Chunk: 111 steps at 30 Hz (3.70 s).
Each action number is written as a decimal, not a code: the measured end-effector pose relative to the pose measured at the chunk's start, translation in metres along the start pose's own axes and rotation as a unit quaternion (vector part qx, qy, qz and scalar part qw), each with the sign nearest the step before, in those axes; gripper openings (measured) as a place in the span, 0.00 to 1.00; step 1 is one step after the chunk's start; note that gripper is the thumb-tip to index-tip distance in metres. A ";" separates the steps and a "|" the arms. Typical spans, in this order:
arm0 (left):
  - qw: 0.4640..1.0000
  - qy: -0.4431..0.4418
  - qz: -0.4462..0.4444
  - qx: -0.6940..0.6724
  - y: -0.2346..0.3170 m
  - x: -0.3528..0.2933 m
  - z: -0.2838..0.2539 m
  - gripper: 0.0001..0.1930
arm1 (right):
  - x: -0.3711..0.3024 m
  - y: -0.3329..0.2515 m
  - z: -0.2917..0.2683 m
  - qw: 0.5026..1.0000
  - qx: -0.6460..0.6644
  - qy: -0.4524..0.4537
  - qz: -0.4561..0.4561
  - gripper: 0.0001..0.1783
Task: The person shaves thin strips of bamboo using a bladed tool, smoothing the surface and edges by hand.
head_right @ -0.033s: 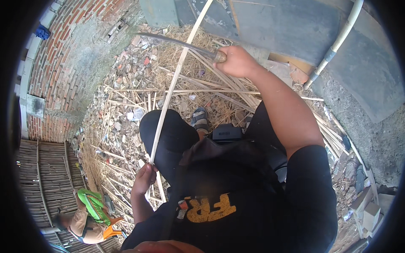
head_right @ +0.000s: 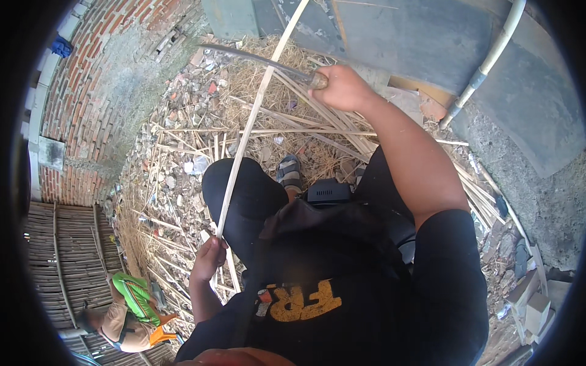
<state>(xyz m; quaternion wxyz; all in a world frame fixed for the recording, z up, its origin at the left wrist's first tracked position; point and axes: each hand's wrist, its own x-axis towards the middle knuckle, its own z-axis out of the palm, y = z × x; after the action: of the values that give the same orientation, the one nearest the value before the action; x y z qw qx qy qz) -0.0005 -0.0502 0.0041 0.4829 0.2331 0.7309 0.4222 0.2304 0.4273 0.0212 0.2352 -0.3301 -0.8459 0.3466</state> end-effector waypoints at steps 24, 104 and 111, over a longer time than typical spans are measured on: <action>0.988 0.114 0.021 0.098 0.005 -0.018 -0.030 0.07 | 0.003 0.005 0.009 0.993 0.110 -0.036 0.011 0.20; 0.885 0.189 0.203 0.373 0.033 0.013 0.031 0.21 | 0.016 0.010 0.015 0.989 -0.091 -0.111 -0.027 0.21; 0.896 0.184 0.178 0.363 0.038 0.013 0.033 0.21 | 0.003 0.007 0.005 0.995 -0.087 -0.052 -0.014 0.20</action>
<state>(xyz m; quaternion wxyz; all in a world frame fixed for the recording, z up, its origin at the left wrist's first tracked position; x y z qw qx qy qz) 0.0216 -0.0072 0.0240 0.1380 0.4367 0.8554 0.2419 0.2280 0.4318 0.0136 0.1659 -0.3186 -0.8886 0.2853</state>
